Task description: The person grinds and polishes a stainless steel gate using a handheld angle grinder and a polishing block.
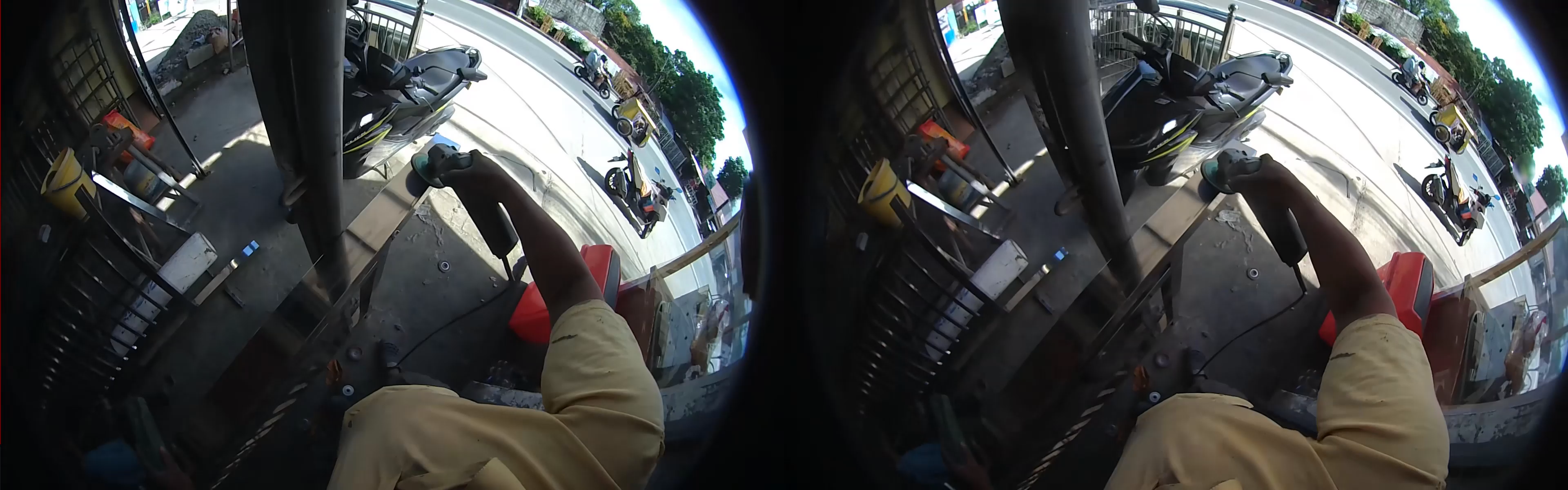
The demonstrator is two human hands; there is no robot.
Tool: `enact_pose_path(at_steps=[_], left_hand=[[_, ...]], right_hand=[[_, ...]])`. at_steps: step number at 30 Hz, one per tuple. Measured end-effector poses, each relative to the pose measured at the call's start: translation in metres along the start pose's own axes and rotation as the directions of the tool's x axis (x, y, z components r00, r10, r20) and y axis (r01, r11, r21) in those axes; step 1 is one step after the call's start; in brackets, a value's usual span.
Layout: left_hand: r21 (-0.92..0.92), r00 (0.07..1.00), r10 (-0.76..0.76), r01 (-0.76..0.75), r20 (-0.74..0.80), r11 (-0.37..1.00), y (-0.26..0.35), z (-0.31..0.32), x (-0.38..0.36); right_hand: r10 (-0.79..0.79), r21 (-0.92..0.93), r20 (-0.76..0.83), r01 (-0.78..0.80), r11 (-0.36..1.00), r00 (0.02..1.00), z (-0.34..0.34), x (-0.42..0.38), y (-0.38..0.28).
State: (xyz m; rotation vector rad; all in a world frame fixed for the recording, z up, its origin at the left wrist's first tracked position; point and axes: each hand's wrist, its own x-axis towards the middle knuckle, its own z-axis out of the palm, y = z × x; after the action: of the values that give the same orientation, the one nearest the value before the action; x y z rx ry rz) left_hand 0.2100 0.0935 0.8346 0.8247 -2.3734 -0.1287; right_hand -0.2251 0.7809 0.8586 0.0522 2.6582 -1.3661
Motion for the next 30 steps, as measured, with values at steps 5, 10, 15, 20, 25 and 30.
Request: enact_pose_path(at_steps=[5,10,15,20,25,30], left_hand=[[0.008,0.984,-0.142,0.142,0.105,0.99,-0.007,0.004,0.001],[-0.07,0.982,-0.162,0.169,0.096,0.983,-0.016,0.012,-0.002],[-0.082,0.988,-0.135,0.141,0.071,0.987,-0.034,0.021,-0.003],[-0.031,0.98,-0.184,0.187,0.078,0.982,-0.037,0.018,-0.003],[0.054,0.981,-0.175,0.171,0.083,0.984,-0.03,0.016,-0.004],[0.06,0.987,-0.076,0.068,0.141,0.996,-0.157,0.042,-0.016]], right_hand=[[0.033,-0.118,0.088,-0.022,0.993,0.996,0.059,-0.062,-0.049],[-0.019,-0.082,0.394,0.056,0.995,0.919,0.094,-0.102,-0.066],[0.046,-0.228,0.122,-0.017,0.973,0.991,0.033,-0.041,-0.027],[0.16,-0.354,-0.121,-0.194,0.915,0.98,-0.064,0.061,0.024],[0.037,-0.455,0.114,0.019,0.89,0.993,-0.026,0.031,-0.027],[0.05,-0.436,0.552,0.237,0.868,0.833,0.058,-0.039,-0.1]])
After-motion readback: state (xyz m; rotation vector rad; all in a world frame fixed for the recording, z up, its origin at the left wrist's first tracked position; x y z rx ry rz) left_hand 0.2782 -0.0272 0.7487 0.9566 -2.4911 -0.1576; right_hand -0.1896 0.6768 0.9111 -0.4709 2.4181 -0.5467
